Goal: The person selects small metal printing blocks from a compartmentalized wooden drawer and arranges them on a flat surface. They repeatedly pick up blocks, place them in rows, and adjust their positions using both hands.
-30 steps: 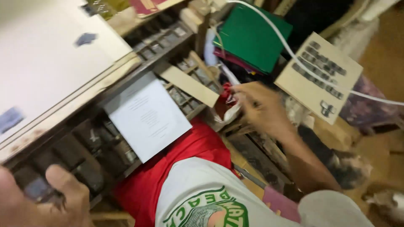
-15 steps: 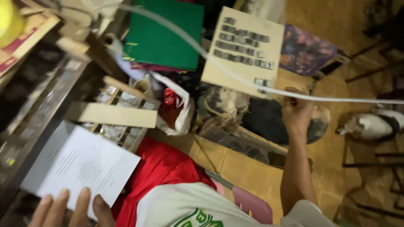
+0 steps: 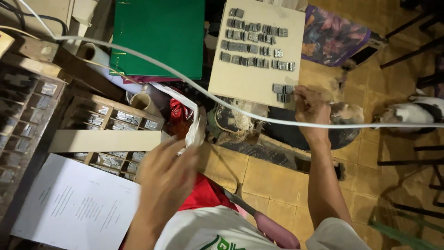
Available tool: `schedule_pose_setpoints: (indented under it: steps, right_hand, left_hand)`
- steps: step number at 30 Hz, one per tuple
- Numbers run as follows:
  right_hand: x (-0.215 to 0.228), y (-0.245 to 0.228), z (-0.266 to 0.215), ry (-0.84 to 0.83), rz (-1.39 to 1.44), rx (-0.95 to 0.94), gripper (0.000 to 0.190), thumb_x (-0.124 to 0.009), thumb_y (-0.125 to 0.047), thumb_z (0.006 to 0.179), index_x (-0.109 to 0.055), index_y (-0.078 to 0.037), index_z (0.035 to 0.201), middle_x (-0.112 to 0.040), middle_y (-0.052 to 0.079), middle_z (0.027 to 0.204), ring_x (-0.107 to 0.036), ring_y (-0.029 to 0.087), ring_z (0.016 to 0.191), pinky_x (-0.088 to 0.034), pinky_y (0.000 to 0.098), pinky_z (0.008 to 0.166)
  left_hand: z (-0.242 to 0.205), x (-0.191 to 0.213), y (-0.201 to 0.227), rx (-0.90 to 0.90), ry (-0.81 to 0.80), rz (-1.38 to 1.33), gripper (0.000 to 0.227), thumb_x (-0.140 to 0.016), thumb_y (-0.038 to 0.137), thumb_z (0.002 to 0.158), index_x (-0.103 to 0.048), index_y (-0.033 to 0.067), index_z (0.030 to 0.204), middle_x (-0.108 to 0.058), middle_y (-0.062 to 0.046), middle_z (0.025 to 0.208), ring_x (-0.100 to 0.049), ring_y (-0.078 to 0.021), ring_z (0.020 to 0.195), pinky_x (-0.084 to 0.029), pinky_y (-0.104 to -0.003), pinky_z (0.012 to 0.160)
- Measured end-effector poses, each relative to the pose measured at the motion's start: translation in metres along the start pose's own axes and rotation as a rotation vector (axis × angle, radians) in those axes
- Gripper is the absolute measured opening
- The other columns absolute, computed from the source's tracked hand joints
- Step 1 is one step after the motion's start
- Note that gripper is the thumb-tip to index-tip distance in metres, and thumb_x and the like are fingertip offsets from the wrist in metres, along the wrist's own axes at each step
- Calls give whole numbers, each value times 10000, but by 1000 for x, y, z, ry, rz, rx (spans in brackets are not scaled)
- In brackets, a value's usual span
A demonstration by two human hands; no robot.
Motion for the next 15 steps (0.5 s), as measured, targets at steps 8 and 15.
schedule_pose_setpoints:
  steps: [8, 15]
  right_hand:
    - [-4, 9, 4, 95, -4, -137, 251, -685, 3, 1022, -754, -59, 1255, -766, 154, 1048, -739, 355, 909, -587, 454, 722]
    - [-8, -11, 5, 109, -50, -88, 221, -710, -26, 1017, -777, -83, 1220, -750, 150, 1040, -706, 438, 1033, -572, 559, 861]
  left_hand:
    - [90, -155, 8, -85, -114, -28, 368, -730, 34, 779, -756, 87, 1142, -682, -121, 1167, -643, -358, 1130, -529, -518, 921]
    - [114, -202, 7, -115, -151, 9, 326, -672, 5, 847, -743, 103, 1150, -591, -141, 1170, -535, -370, 1227, -466, -529, 964]
Point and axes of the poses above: each hand's wrist, its own z-axis towards the middle knuckle, its own x-axis out of the back of the hand, y = z × x, the point moved 5 cm from there along z, towards the middle knuckle
